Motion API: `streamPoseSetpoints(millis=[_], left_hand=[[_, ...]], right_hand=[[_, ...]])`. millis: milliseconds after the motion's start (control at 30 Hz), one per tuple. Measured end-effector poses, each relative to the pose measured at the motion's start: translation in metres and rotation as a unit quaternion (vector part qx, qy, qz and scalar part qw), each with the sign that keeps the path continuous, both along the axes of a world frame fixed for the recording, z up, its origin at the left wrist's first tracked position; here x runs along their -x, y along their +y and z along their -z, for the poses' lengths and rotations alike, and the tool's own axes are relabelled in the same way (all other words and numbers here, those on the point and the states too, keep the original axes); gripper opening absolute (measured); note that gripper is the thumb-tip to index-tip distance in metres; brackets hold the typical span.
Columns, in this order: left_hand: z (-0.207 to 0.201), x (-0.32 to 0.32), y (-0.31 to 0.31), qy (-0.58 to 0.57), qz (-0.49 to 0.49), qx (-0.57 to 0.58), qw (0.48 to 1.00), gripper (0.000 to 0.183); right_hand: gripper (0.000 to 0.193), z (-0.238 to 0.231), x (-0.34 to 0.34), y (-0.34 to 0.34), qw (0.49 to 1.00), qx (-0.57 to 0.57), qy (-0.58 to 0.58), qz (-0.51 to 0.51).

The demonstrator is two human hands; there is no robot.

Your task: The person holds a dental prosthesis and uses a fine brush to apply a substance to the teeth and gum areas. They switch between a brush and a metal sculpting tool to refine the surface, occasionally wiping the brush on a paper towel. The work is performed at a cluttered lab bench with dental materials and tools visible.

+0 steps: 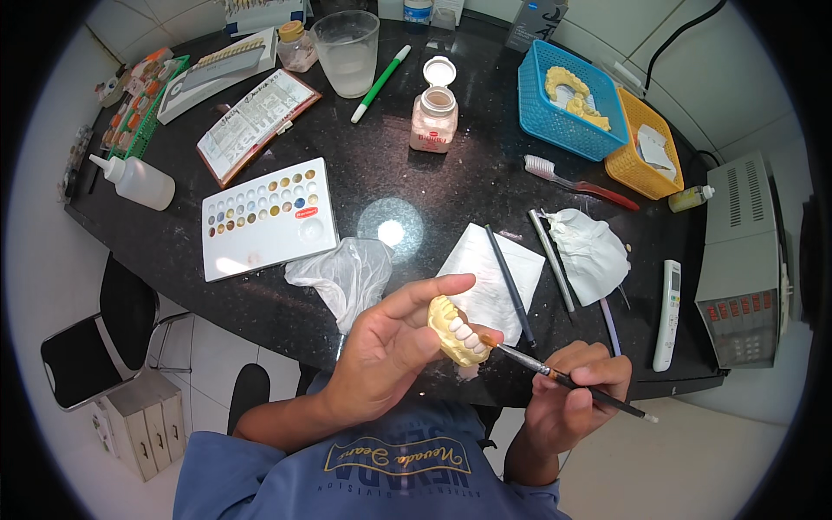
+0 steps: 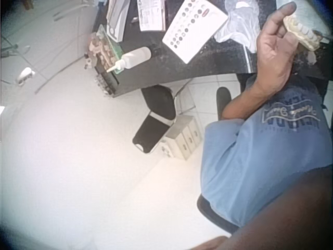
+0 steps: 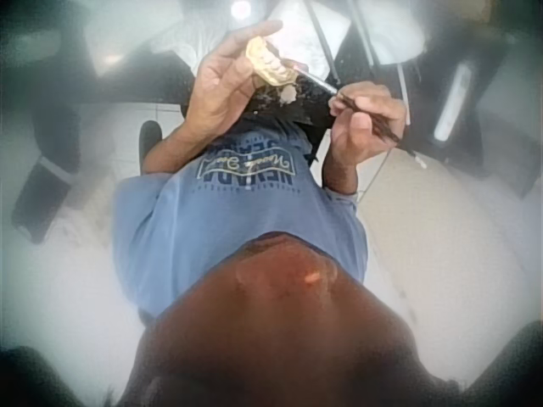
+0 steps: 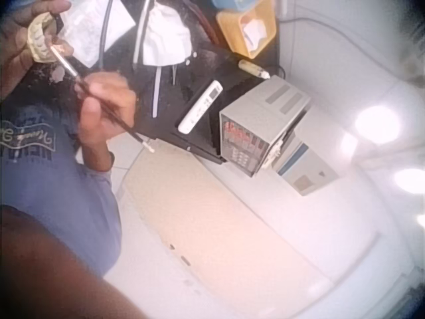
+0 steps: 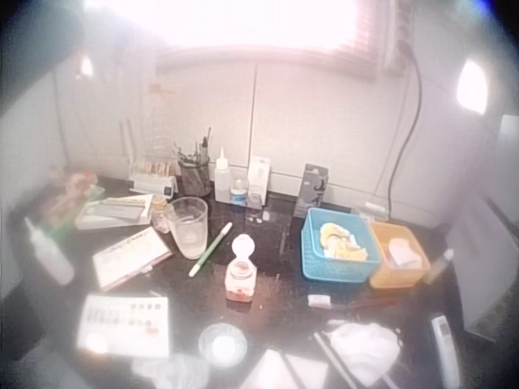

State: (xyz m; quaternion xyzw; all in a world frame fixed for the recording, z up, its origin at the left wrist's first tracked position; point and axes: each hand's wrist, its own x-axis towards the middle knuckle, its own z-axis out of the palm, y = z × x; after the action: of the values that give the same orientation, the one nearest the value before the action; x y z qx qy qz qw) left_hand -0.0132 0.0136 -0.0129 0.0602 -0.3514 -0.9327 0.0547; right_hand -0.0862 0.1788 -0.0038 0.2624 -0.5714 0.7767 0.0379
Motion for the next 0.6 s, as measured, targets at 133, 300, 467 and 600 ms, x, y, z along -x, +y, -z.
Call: streamPoseSetpoints(millis=[133, 300, 467, 600], left_hand=[[0.005, 0.000, -0.004, 0.054, 0.019, -0.022, 0.998, 0.057], [-0.001, 0.000, 0.000, 0.025, 0.002, -0.010, 1.000, 0.060], [0.000, 0.000, 0.000, 0.013, -0.007, -0.014, 1.000, 0.058], [0.008, 0.000, -0.001, 0.049, -0.007, -0.017, 0.999, 0.053]], right_hand=[[0.030, -0.002, -0.001, 0.000, 0.998, 0.028, 0.007, 0.050], [0.028, -0.001, 0.002, 0.002, 0.992, -0.003, 0.042, 0.116], [0.025, -0.005, 0.004, 0.004, 0.995, -0.038, 0.058, 0.077], [0.022, -0.010, 0.007, 0.003, 0.999, -0.031, 0.039, 0.021]])
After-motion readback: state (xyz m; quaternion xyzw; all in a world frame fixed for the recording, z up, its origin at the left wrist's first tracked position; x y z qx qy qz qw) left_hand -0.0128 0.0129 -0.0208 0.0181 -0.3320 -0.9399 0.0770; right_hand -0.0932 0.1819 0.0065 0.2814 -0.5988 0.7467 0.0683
